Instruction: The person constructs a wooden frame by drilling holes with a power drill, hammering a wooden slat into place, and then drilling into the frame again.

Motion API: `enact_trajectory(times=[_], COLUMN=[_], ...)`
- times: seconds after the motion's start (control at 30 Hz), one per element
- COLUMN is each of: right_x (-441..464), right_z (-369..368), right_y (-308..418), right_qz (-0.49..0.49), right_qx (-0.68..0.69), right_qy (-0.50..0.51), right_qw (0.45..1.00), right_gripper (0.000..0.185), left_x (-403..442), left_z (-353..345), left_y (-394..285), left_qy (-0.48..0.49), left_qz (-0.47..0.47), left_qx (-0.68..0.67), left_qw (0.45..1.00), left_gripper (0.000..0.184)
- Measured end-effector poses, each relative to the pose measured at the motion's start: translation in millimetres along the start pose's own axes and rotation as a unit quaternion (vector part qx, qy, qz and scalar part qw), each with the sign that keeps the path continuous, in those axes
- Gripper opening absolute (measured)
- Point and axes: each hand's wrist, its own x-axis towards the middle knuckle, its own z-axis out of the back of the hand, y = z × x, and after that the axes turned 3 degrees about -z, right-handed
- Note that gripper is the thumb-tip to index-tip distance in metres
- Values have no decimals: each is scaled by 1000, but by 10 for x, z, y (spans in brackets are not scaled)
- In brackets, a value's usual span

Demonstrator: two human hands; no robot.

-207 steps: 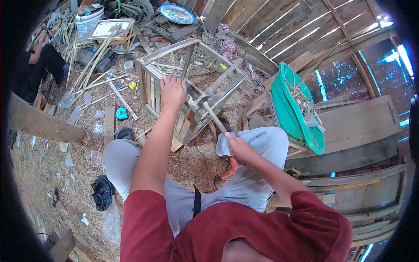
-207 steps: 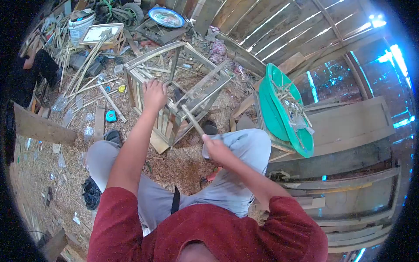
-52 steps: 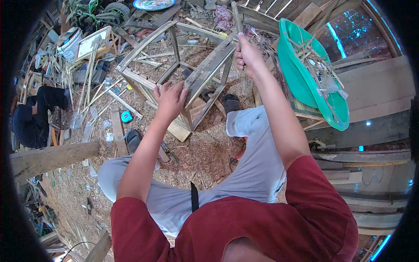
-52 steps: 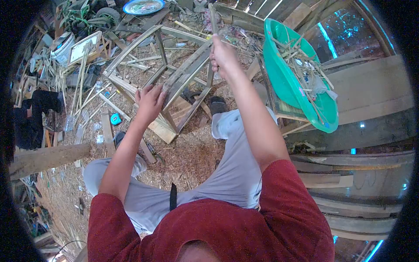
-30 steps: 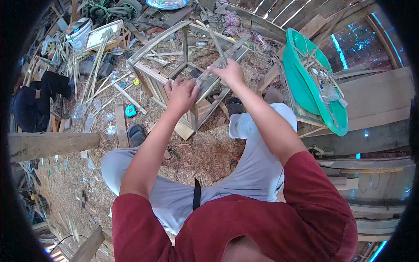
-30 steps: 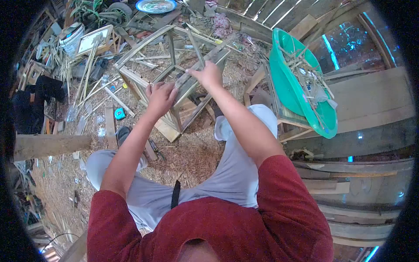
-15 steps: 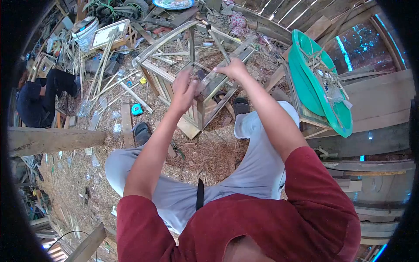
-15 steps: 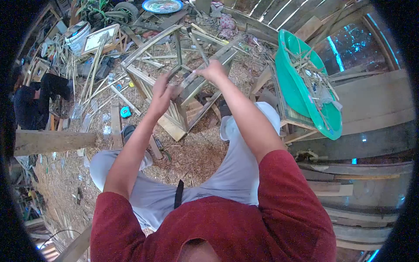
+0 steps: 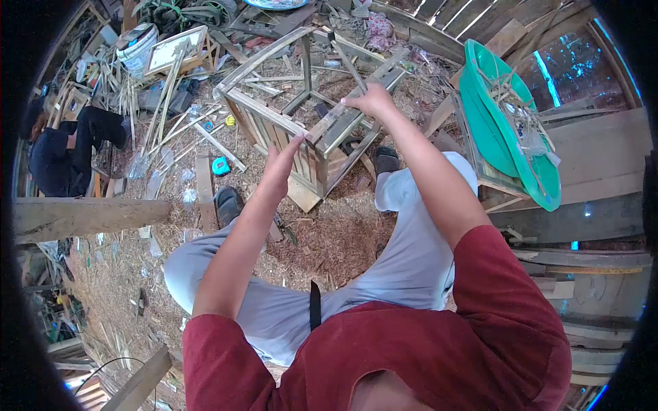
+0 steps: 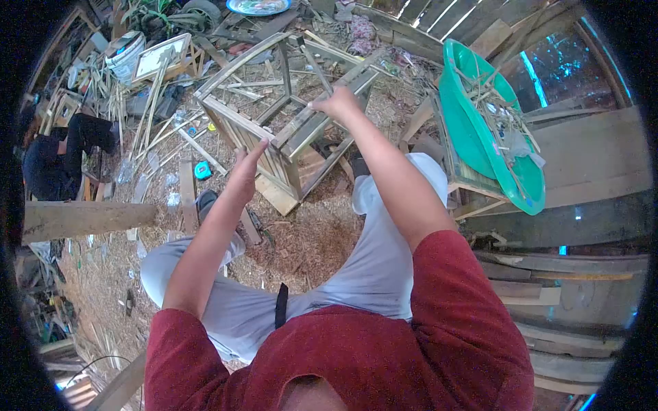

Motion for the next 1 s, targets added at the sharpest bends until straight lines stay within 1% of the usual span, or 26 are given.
enact_trajectory(times=[0.1,0.2,0.3,0.4,0.5,0.6,0.7,0.8,0.9,1.0], right_x=[37,89,147,164,61,-52,-108,-86,-76,-128], right_z=[-47,-70,-86,-89,-41,27,63,17,1,60], right_y=[-63,-96,-155,-162,-77,36,85,59,45,95], right_qz=[8,5,10,-2,-22,-37,-22,-25,-21,-23], right_qx=[24,-24,-8,-18,-16,-31,-34,-41,-16,-43], right_qy=[-7,-19,-7,-8,-10,-5,2,-19,-6,3], right_qw=[1000,1000,1000,1000,1000,999,999,999,1000,999], right_gripper=[76,78,78,78,76,75,73,70,70,70], left_x=[47,20,44,144,227,158,204,180,188,182], left_z=[-11,-89,-107,-129,-124,-107,-108,-146,-154,-169], left_y=[3,-65,-86,16,107,19,66,51,25,58], left_qy=[21,14,23,10,17,59,66,33,38,53], left_qz=[-19,-6,-10,-13,-18,-13,-27,-9,-13,-26], left_qx=[-2,-15,-5,-7,-10,-13,11,39,30,-40], left_qw=[1000,1000,1000,1000,1000,998,997,999,999,997], left_gripper=[124,119,116,115,115,123,120,116,105,92])
